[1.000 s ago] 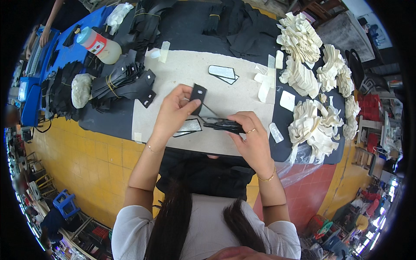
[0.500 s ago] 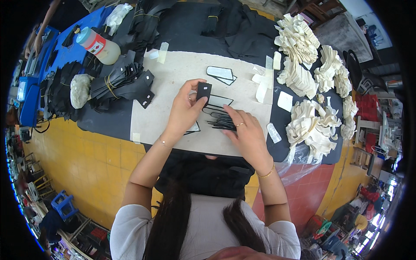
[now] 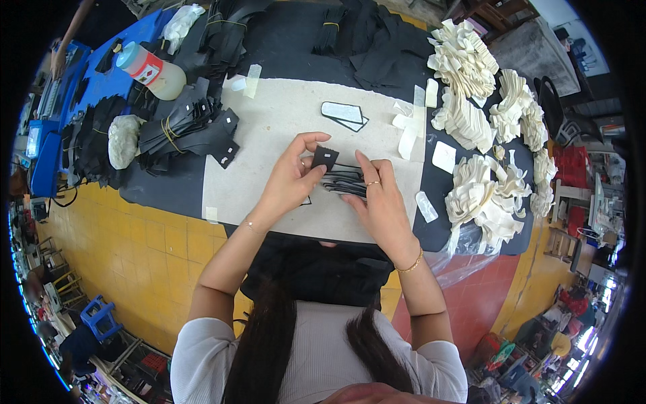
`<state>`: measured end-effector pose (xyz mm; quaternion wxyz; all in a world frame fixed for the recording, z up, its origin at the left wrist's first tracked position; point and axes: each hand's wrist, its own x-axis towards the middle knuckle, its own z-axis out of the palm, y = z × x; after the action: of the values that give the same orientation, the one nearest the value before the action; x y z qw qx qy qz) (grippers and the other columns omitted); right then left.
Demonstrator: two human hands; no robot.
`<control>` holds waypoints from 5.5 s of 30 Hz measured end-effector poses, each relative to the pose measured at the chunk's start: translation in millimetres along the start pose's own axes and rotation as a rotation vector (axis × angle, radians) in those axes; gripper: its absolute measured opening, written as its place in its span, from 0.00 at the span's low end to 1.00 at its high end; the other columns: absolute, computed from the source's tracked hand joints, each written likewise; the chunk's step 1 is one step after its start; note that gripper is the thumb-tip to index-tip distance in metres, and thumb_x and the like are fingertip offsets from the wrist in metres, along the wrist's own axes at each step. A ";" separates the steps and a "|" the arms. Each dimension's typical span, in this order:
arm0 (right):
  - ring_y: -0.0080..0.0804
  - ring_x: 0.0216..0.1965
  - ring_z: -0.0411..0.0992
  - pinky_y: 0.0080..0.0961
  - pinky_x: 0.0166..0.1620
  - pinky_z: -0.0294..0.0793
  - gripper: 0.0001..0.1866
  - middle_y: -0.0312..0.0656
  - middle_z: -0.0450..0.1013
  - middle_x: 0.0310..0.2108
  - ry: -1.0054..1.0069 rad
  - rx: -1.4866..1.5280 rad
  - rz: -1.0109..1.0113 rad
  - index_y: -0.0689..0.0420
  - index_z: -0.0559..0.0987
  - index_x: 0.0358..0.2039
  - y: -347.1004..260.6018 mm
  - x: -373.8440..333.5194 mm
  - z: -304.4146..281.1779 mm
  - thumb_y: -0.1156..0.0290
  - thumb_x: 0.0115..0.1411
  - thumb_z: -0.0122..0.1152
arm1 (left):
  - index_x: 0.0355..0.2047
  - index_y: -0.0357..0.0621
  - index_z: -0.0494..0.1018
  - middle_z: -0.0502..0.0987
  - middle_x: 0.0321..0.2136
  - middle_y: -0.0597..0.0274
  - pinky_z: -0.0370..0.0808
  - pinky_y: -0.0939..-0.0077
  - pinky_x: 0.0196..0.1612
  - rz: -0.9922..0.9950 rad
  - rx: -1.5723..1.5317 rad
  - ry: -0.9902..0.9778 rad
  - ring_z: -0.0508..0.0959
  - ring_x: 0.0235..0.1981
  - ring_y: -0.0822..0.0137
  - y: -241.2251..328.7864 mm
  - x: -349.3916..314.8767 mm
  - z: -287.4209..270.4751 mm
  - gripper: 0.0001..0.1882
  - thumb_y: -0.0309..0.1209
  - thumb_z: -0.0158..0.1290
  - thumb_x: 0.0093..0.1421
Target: The person repeatedly picks up small black and white fabric pieces from a table, aligns them, and presses them together by hand. They handle the pieces one at a time, occasionally stacking completed pairs on the table.
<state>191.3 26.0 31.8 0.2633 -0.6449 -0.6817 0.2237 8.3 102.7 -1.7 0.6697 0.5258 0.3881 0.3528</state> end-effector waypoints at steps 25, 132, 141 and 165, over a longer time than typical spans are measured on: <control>0.38 0.45 0.68 0.34 0.49 0.64 0.21 0.37 0.71 0.40 -0.128 -0.123 -0.212 0.53 0.81 0.43 -0.7 -10.7 -29.2 0.68 0.46 0.75 | 0.44 0.43 0.81 0.80 0.40 0.59 0.73 0.66 0.51 0.344 0.769 -0.150 0.76 0.46 0.55 10.4 3.6 3.2 0.14 0.25 0.63 0.55; 0.45 0.45 0.72 0.35 0.53 0.72 0.14 0.46 0.72 0.41 -0.265 0.104 -0.161 0.60 0.83 0.43 13.1 38.3 -4.9 0.76 0.55 0.67 | 0.56 0.41 0.69 0.67 0.41 0.52 0.65 0.60 0.52 0.335 1.077 0.036 0.67 0.46 0.53 0.6 -47.8 1.4 0.42 0.29 0.74 0.39; 0.53 0.68 0.59 0.36 0.69 0.55 0.37 0.58 0.60 0.67 0.180 0.584 0.096 0.63 0.60 0.70 11.7 1.1 3.7 0.46 0.72 0.46 | 0.54 0.43 0.68 0.67 0.51 0.51 0.63 0.53 0.55 0.334 1.112 -0.040 0.66 0.53 0.49 -0.8 -38.1 12.4 0.38 0.33 0.72 0.43; 0.41 0.67 0.63 0.37 0.67 0.61 0.31 0.50 0.63 0.66 0.137 0.852 0.105 0.58 0.62 0.68 6.4 -12.5 1.2 0.56 0.71 0.54 | 0.63 0.37 0.60 0.65 0.54 0.46 0.60 0.52 0.62 0.363 1.074 -0.236 0.65 0.57 0.45 7.3 -39.9 16.0 0.41 0.26 0.66 0.50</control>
<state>195.7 14.1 25.9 0.5388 -0.5257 -0.4760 0.4547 4.2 62.2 13.7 0.2765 0.8859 0.3389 0.1546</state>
